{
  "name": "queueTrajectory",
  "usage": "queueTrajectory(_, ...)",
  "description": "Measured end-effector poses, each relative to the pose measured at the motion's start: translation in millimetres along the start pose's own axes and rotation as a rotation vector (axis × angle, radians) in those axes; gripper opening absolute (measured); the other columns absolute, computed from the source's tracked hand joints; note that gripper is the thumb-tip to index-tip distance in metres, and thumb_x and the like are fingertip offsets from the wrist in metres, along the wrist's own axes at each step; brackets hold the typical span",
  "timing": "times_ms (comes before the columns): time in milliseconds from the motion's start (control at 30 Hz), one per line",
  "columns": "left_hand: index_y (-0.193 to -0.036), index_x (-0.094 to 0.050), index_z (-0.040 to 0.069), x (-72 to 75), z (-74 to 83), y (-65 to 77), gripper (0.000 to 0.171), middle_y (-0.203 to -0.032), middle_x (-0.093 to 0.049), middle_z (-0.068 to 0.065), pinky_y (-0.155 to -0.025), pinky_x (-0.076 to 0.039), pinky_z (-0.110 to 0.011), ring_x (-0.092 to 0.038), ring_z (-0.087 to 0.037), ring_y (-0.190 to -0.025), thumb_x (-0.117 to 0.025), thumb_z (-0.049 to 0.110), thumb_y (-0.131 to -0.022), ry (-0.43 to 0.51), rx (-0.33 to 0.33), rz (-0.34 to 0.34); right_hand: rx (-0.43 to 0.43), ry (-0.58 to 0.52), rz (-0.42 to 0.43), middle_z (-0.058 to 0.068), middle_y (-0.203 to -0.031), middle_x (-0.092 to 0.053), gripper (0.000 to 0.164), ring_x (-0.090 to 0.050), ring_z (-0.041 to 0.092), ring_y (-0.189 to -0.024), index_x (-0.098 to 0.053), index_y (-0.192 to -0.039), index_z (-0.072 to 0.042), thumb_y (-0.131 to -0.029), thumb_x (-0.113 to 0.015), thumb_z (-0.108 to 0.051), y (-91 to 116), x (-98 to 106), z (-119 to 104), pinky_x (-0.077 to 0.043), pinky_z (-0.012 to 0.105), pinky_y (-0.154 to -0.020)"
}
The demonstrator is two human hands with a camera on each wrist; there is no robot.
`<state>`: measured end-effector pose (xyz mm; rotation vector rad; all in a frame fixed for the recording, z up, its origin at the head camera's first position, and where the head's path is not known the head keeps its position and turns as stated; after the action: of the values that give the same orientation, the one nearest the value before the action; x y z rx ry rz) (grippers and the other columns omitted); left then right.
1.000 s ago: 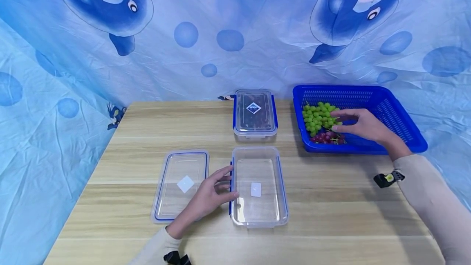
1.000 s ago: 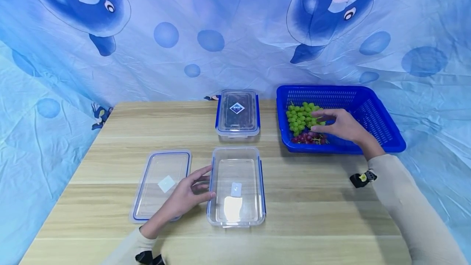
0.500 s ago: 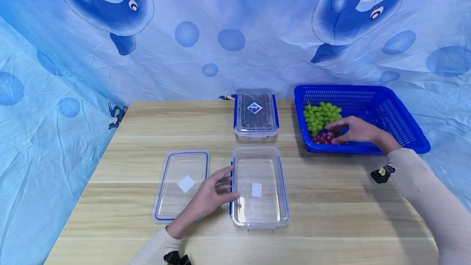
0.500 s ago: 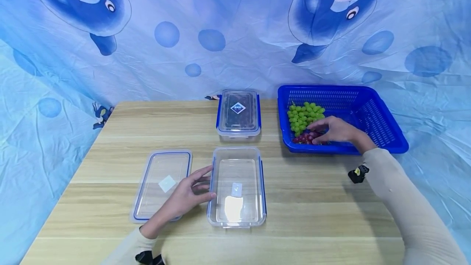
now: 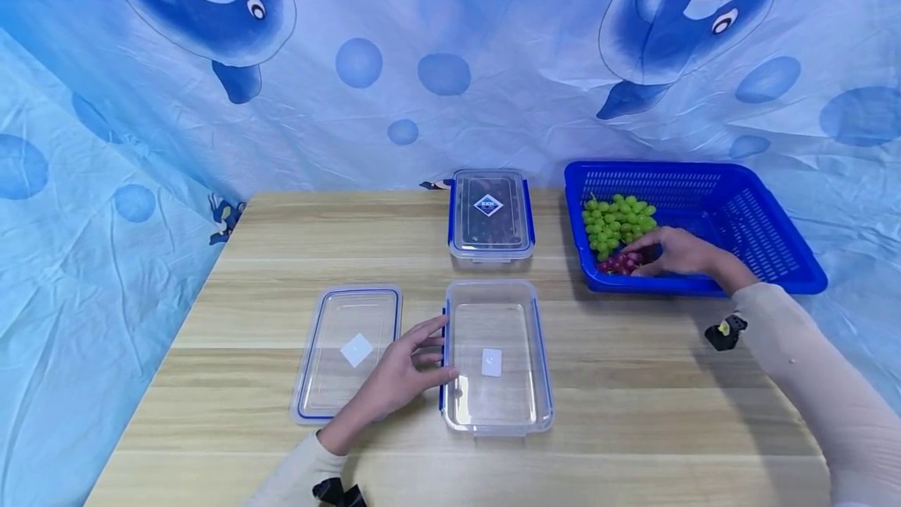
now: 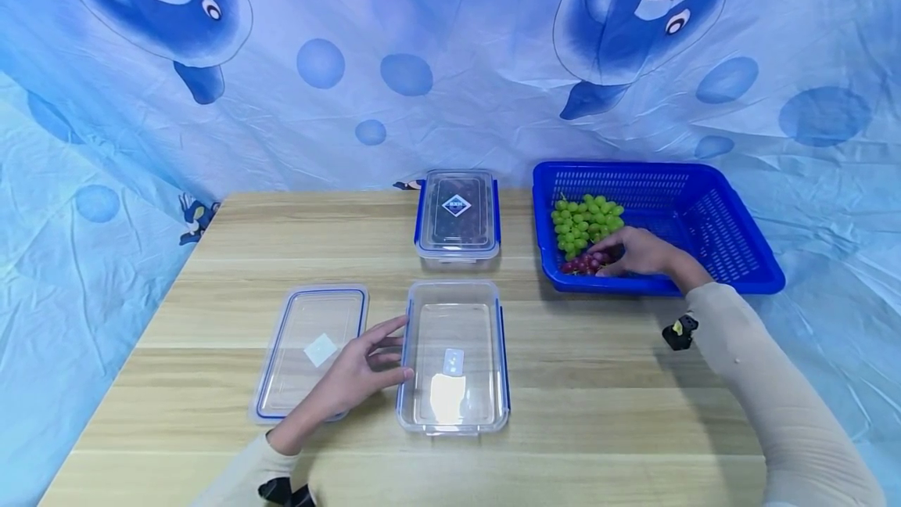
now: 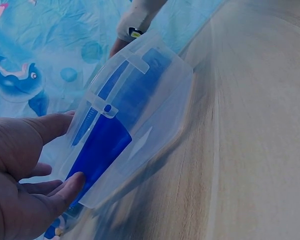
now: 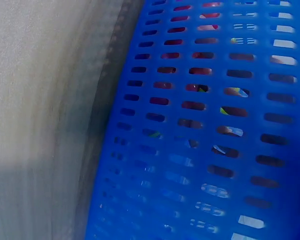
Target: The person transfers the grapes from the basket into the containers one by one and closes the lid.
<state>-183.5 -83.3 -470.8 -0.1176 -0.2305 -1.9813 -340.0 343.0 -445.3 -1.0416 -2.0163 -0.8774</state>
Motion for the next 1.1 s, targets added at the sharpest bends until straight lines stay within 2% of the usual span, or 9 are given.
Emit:
queueTrajectory(100, -0.156, -0.041, 0.009, -0.3, 0.6, -0.5, 0.087, -0.150, -0.049, -0.020, -0.099, -0.057, -0.031, -0.063, -0.038, -0.121, -0.086, 0.016, -0.082, -0.001, 0.000, -0.003, 0.025, -0.001, 0.009, 0.019, -0.122, -0.070, 0.044, -0.061, 0.042, -0.117, -0.074, -0.123, -0.005, -0.086, -0.084, -0.027, 0.3, 0.8, -2.4, -0.054, 0.058, -0.096)
queueTrajectory(200, -0.156, -0.040, 0.008, -0.8, 0.8, -0.8, 0.087, -0.151, -0.048, -0.021, -0.099, -0.057, -0.031, -0.063, -0.038, -0.121, -0.086, 0.015, -0.083, 0.005, -0.001, -0.004, 0.034, 0.001, 0.036, 0.014, -0.115, -0.073, 0.037, -0.065, 0.031, -0.106, -0.076, -0.118, -0.006, -0.086, -0.084, -0.024, 1.1, 4.5, -2.7, -0.058, 0.043, -0.085)
queueTrajectory(400, -0.156, -0.040, 0.008, -0.8, 2.3, -0.5, 0.087, -0.151, -0.047, -0.022, -0.098, -0.057, -0.030, -0.063, -0.039, -0.120, -0.086, 0.014, -0.083, 0.016, -0.004, -0.005, 0.078, 0.002, 0.026, 0.008, -0.106, -0.071, 0.032, -0.060, 0.017, -0.090, -0.078, -0.115, -0.006, -0.086, -0.084, -0.018, 3.0, 3.7, -5.0, -0.052, 0.024, -0.070)
queueTrajectory(600, -0.156, -0.040, 0.007, -0.9, 1.8, -0.4, 0.086, -0.149, -0.049, -0.022, -0.097, -0.058, -0.030, -0.063, -0.041, -0.120, -0.086, 0.014, -0.083, 0.019, -0.001, -0.008, 0.172, 0.093, 0.067, 0.002, -0.099, -0.069, 0.027, -0.058, 0.013, -0.086, -0.080, -0.107, -0.007, -0.081, -0.087, -0.010, 1.7, 1.2, -10.2, -0.053, 0.026, -0.070)
queueTrajectory(733, -0.156, -0.040, 0.008, -0.7, 1.1, -0.9, 0.086, -0.149, -0.049, -0.022, -0.098, -0.058, -0.031, -0.063, -0.040, -0.120, -0.086, 0.015, -0.084, 0.017, 0.002, -0.015, 0.161, 0.104, 0.103, 0.003, -0.101, -0.071, 0.024, -0.061, 0.016, -0.092, -0.081, -0.104, -0.011, -0.081, -0.086, -0.009, 4.3, 5.2, -9.8, -0.055, 0.030, -0.075)
queueTrajectory(800, -0.156, -0.040, 0.008, -0.2, 0.5, -0.9, 0.086, -0.150, -0.049, -0.022, -0.099, -0.058, -0.032, -0.063, -0.040, -0.121, -0.085, 0.015, -0.084, 0.011, 0.004, -0.015, 0.133, 0.064, 0.109, 0.005, -0.104, -0.073, 0.023, -0.061, 0.014, -0.084, -0.080, -0.107, -0.010, -0.084, -0.084, -0.009, 7.1, 7.7, -7.0, -0.054, 0.030, -0.071)
queueTrajectory(867, -0.156, -0.040, 0.008, 0.4, -0.1, -0.7, 0.086, -0.150, -0.048, -0.022, -0.099, -0.058, -0.032, -0.063, -0.040, -0.121, -0.085, 0.016, -0.084, 0.007, 0.006, -0.016, 0.085, 0.011, 0.109, 0.008, -0.101, -0.074, 0.025, -0.055, 0.009, -0.068, -0.079, -0.112, -0.007, -0.087, -0.081, -0.009, 10.2, 10.0, -1.7, -0.050, 0.026, -0.062)
queueTrajectory(967, -0.156, -0.040, 0.009, 1.1, -0.2, -0.2, 0.086, -0.151, -0.048, -0.022, -0.098, -0.058, -0.032, -0.063, -0.039, -0.121, -0.085, 0.016, -0.084, 0.007, 0.011, -0.016, 0.027, -0.059, 0.129, 0.016, -0.100, -0.074, 0.028, -0.034, 0.006, -0.049, -0.076, -0.118, -0.001, -0.091, -0.077, -0.010, 16.1, 14.9, 5.3, -0.040, 0.025, -0.050)
queueTrajectory(1100, -0.157, -0.040, 0.009, 1.1, 0.7, 0.1, 0.086, -0.150, -0.048, -0.022, -0.099, -0.058, -0.032, -0.063, -0.039, -0.121, -0.086, 0.016, -0.084, 0.016, 0.011, -0.019, -0.021, -0.114, 0.187, 0.017, -0.087, -0.073, 0.033, -0.022, 0.004, -0.045, -0.073, -0.121, 0.003, -0.093, -0.076, -0.015, 23.6, 23.4, 11.5, -0.037, 0.027, -0.045)
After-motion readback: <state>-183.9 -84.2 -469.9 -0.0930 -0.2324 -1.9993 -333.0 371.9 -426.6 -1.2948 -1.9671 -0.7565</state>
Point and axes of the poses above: each hand's wrist, its own y-axis away from the middle knuckle, its own x-axis out of the back of the hand, z = x × y, the point moved 9 cm from there along -y, towards the middle knuckle
